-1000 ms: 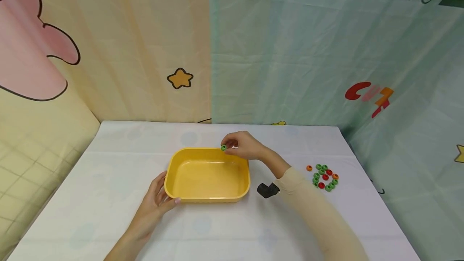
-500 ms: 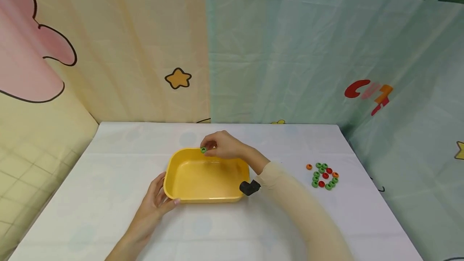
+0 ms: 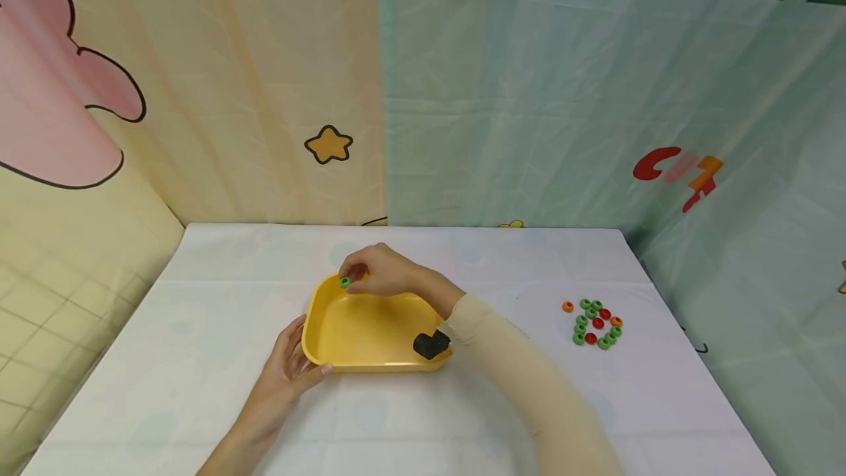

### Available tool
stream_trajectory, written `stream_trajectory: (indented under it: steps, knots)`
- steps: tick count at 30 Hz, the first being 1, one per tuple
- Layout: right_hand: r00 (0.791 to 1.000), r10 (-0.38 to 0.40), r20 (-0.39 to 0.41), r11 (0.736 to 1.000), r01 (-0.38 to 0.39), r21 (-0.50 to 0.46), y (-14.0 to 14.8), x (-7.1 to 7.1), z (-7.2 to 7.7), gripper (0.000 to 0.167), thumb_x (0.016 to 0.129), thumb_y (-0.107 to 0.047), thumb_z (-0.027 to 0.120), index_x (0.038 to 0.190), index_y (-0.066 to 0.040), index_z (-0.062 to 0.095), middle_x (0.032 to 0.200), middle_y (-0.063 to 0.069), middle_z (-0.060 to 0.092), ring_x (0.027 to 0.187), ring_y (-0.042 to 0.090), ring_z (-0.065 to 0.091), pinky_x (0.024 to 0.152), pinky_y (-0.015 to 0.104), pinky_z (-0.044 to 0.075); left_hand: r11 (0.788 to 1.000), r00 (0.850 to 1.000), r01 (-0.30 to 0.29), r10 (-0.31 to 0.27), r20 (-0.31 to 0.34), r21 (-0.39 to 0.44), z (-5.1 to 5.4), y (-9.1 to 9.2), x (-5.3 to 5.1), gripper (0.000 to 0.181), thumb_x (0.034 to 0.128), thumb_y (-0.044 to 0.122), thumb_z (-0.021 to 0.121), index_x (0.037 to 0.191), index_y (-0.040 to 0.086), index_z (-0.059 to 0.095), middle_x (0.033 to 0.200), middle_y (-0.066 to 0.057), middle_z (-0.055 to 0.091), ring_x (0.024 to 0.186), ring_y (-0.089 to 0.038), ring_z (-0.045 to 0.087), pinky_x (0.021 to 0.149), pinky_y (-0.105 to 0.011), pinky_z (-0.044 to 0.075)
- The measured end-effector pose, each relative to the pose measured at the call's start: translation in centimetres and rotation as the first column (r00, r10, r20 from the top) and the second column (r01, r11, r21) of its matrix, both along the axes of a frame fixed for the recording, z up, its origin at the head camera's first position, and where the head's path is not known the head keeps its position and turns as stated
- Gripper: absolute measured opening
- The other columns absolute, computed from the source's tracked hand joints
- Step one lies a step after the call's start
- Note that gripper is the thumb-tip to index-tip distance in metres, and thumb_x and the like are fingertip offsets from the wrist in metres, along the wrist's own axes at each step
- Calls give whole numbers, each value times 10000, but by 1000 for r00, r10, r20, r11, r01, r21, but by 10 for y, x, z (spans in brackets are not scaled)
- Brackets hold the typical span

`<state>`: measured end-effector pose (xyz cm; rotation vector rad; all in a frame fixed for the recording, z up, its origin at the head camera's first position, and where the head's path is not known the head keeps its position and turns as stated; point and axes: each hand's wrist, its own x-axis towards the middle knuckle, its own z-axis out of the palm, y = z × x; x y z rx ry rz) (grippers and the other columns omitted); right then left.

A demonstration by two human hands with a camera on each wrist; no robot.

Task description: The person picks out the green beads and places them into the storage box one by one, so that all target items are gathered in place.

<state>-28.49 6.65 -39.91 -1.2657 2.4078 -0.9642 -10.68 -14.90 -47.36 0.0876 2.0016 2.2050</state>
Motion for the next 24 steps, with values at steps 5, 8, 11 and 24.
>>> stream_trajectory:
  steps: [5,8,11,24]
  knots:
    - [1000,24,-16,1000,-24,-12,-6,-2,-1,169,945,-92,774,1108,-55,750,978,-37,724,882,74,643,900,341,594,1000,1000,6,-6,9,-5,1,0,0,905,945,86,763,1626,198,178,1691,-60,155,1533,-269,230,1183,-312,302]
    - [999,33,-21,999,-33,-17,-8,-2,-1,199,940,-84,778,1130,-38,742,970,-16,719,878,86,641,902,370,599,1000,1000,0,0,19,-13,2,1,1,912,941,97,770,1627,208,178,1691,-55,157,1533,-268,233,1187,-326,302]
    - [999,29,-26,1000,-30,-9,-9,-1,0,226,938,-75,777,1154,-23,733,964,-4,710,878,104,633,909,396,598,1000,1000,-1,1,20,-18,2,1,0,914,942,100,771,1629,213,178,1693,-58,155,1532,-275,234,1185,-323,310]
    - [1000,-17,-10,1000,17,24,10,4,3,228,944,-94,775,1147,1,735,970,-24,712,888,110,629,926,417,589,1000,1000,-1,2,14,-19,2,1,1,923,939,107,776,1631,199,172,1692,-68,155,1535,-281,227,1188,-330,300]
